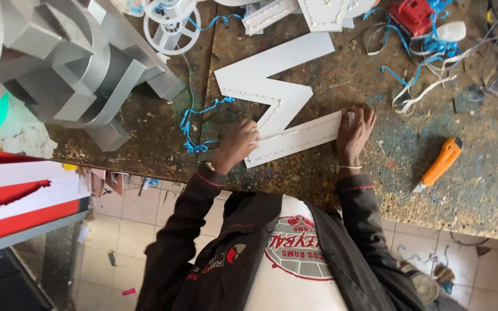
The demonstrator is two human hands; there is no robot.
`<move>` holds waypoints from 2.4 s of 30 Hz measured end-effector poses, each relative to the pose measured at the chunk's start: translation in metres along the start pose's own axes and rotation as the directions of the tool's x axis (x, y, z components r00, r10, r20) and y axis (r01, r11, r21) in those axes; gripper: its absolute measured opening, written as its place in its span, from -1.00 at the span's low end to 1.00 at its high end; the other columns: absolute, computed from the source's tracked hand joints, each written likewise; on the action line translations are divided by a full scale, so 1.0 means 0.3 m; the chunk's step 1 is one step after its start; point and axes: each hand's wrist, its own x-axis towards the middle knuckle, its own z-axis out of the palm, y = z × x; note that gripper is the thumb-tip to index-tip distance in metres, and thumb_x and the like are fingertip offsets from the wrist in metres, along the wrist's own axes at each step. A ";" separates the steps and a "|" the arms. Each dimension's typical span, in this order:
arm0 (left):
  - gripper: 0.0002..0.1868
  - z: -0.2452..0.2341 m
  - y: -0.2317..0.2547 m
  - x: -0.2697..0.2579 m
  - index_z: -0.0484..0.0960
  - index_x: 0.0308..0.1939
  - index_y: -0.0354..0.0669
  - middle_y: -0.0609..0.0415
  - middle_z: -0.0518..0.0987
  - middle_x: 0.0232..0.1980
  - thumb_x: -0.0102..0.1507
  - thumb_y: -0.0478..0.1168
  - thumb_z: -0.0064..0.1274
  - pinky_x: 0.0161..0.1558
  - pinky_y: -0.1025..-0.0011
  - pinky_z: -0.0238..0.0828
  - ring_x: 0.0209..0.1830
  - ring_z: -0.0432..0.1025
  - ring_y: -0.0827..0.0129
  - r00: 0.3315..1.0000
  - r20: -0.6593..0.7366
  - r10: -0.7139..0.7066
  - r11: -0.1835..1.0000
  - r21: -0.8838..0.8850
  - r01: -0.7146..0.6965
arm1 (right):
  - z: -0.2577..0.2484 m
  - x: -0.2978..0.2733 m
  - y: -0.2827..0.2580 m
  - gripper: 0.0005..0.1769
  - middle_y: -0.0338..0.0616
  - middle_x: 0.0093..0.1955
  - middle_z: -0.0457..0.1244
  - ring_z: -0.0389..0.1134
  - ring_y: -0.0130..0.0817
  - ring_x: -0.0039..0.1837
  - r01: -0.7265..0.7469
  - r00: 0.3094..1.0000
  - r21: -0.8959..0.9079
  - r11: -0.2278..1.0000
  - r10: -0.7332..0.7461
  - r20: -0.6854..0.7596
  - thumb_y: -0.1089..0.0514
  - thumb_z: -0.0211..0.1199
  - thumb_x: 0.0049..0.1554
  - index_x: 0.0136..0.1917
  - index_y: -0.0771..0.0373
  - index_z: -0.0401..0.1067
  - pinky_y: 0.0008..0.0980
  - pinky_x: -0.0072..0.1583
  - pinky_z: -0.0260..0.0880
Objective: The person assembles a white letter 'M' by attaching a blue LED strip to its edges. They unroll the strip from a spool, align it along the letter's contours, and press it down to secure it. The person also handles a separate white rectangular piece, attaching the LED strip to it as well.
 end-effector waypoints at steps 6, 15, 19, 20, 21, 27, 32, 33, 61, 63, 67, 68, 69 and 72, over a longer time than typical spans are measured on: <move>-0.84 -0.163 0.115 0.016 0.60 0.03 -0.02 -0.06 0.78 -0.16 0.54 -0.08 0.00 -0.28 0.01 0.65 -0.20 0.73 -0.07 0.959 0.235 -0.159 0.925 -0.304 0.228 | 0.027 -0.054 -0.137 -0.51 0.18 0.72 0.14 0.15 0.19 0.73 -0.208 0.975 -0.149 0.967 0.217 0.053 -0.10 0.38 0.49 0.47 0.24 0.38 0.35 0.70 -0.03; -0.65 -0.230 0.151 -0.005 0.73 0.02 -0.19 0.16 0.78 -0.47 0.28 -0.04 0.20 -0.37 0.50 0.62 -0.51 0.67 0.45 0.778 0.534 -0.331 0.606 -0.512 0.609 | 0.044 -0.047 -0.110 -0.21 0.00 0.98 -0.24 -0.30 -0.07 0.94 -0.212 0.926 -0.279 0.937 0.283 0.249 -0.30 -0.20 0.67 0.92 0.19 -0.04 0.28 0.76 -0.72; -0.59 -0.201 0.130 -0.035 0.63 0.18 -0.41 -0.08 0.82 -0.30 0.39 -0.14 0.17 -0.25 0.45 0.61 -0.40 0.67 0.39 0.777 0.550 -0.306 0.522 -0.586 0.620 | 0.043 -0.046 -0.091 -0.20 0.00 0.97 -0.19 -0.26 -0.09 0.94 -0.171 0.929 -0.294 0.940 0.253 0.270 -0.33 -0.25 0.65 0.92 0.18 -0.03 0.31 0.75 -0.70; -0.62 -0.205 0.126 -0.034 0.72 0.13 -0.40 -0.08 0.82 -0.27 0.40 -0.14 0.15 -0.21 0.44 0.60 -0.35 0.68 0.37 0.792 0.530 -0.304 0.554 -0.578 0.599 | 0.047 -0.043 -0.081 -0.17 -0.03 0.97 -0.20 -0.26 -0.11 0.94 -0.154 0.931 -0.296 0.943 0.239 0.276 -0.37 -0.26 0.64 0.92 0.15 -0.05 0.31 0.75 -0.70; -0.62 -0.208 0.132 -0.041 0.72 0.13 -0.40 -0.08 0.82 -0.27 0.40 -0.14 0.15 -0.21 0.44 0.60 -0.35 0.68 0.37 0.791 0.530 -0.307 0.551 -0.579 0.601 | 0.045 -0.045 -0.090 -0.17 -0.03 0.97 -0.20 -0.26 -0.11 0.94 -0.152 0.930 -0.296 0.943 0.237 0.279 -0.37 -0.26 0.64 0.92 0.15 -0.05 0.31 0.75 -0.70; -0.68 -0.210 0.143 -0.061 0.83 0.01 -0.37 -0.15 0.81 -0.24 0.53 -0.17 0.05 -0.19 0.29 0.53 -0.29 0.61 0.32 0.866 0.395 -0.305 0.607 -0.620 0.497 | -0.003 -0.086 -0.256 -0.15 0.05 0.98 -0.21 -0.31 -0.06 0.94 -0.131 0.944 -0.389 0.912 0.235 0.233 -0.35 -0.33 0.64 0.90 0.25 0.03 0.26 0.72 -0.79; -0.53 -0.147 0.093 -0.070 0.67 0.24 -0.55 -0.19 0.79 -0.20 0.57 -0.08 0.04 -0.14 0.21 0.58 -0.21 0.67 0.20 0.836 0.406 -0.369 0.570 -0.611 0.549 | 0.010 -0.256 -0.516 0.02 -0.03 0.93 -0.09 -0.10 -0.17 0.89 0.038 0.803 -0.344 0.938 0.176 0.570 -0.56 -0.07 0.44 0.84 0.17 0.07 0.30 0.79 -0.52; -0.53 -0.153 0.090 -0.070 0.67 0.24 -0.55 -0.19 0.79 -0.20 0.57 -0.08 0.04 -0.14 0.21 0.58 -0.21 0.67 0.20 0.836 0.406 -0.369 0.569 -0.613 0.548 | 0.011 -0.275 -0.524 0.02 -0.03 0.93 -0.09 -0.10 -0.17 0.89 0.040 0.802 -0.346 0.937 0.176 0.570 -0.56 -0.07 0.44 0.84 0.17 0.07 0.30 0.79 -0.52; -0.81 0.059 0.017 -0.036 0.74 -0.21 -0.27 -0.28 0.68 -0.29 0.34 -0.18 0.19 -0.19 0.06 0.56 -0.25 0.66 -0.11 0.937 0.146 -0.317 0.796 -0.497 0.347 | 0.227 -0.410 -0.668 0.56 0.24 0.94 -0.25 -0.35 0.13 0.94 0.387 0.757 -0.144 0.911 -0.225 0.614 -0.70 0.34 0.06 0.89 0.33 -0.13 0.43 0.78 -0.57; -0.83 -0.035 0.055 -0.057 0.76 -0.22 -0.26 -0.29 0.67 -0.31 0.29 -0.21 0.19 -0.20 0.03 0.55 -0.27 0.64 -0.16 0.937 0.119 -0.329 0.807 -0.479 0.344 | 0.212 -0.413 -0.676 0.49 0.14 0.95 -0.21 -0.31 0.04 0.94 0.364 0.725 -0.053 0.930 -0.247 0.643 -0.63 0.37 0.09 0.89 0.30 -0.10 0.45 0.77 -0.57; -0.61 -0.103 0.041 -0.082 0.65 0.25 -0.47 -0.46 0.72 0.02 0.43 -0.23 0.18 0.04 -0.14 0.67 0.04 0.68 -0.35 0.912 0.264 -0.315 0.734 -0.541 0.410 | 0.150 -0.402 -0.681 0.27 0.11 0.94 -0.18 -0.25 0.03 0.92 0.321 0.709 0.020 0.947 -0.255 0.658 -0.43 0.35 0.19 0.87 0.29 -0.03 0.47 0.75 -0.48; -0.59 -0.086 0.029 -0.087 0.57 0.24 -0.44 -0.41 0.70 0.01 0.40 -0.23 0.21 -0.04 -0.10 0.70 -0.05 0.69 -0.29 0.901 0.297 -0.317 0.727 -0.534 0.432 | 0.122 -0.391 -0.679 0.25 0.19 0.91 -0.11 -0.18 0.09 0.91 0.317 0.693 0.068 0.946 -0.280 0.665 -0.35 0.39 0.15 0.84 0.34 0.03 0.47 0.75 -0.40; -0.59 -0.109 0.041 -0.092 0.57 0.24 -0.44 -0.41 0.70 0.01 0.40 -0.23 0.21 -0.04 -0.10 0.70 -0.05 0.69 -0.29 0.897 0.304 -0.321 0.723 -0.533 0.439 | 0.109 -0.407 -0.655 0.25 0.19 0.91 -0.11 -0.18 0.09 0.91 0.313 0.688 0.072 0.947 -0.278 0.671 -0.35 0.39 0.15 0.84 0.34 0.03 0.47 0.75 -0.40; -0.61 -0.135 0.078 -0.085 0.50 0.28 -0.42 -0.51 0.63 0.18 0.48 -0.22 0.20 0.01 -0.04 0.77 0.03 0.71 -0.19 0.872 0.462 -0.162 0.666 -0.601 0.442 | 0.056 -0.452 -0.573 0.29 0.19 0.91 -0.13 -0.20 0.12 0.91 0.301 0.674 0.160 0.940 -0.328 0.661 -0.39 0.41 0.14 0.86 0.30 -0.01 0.45 0.75 -0.43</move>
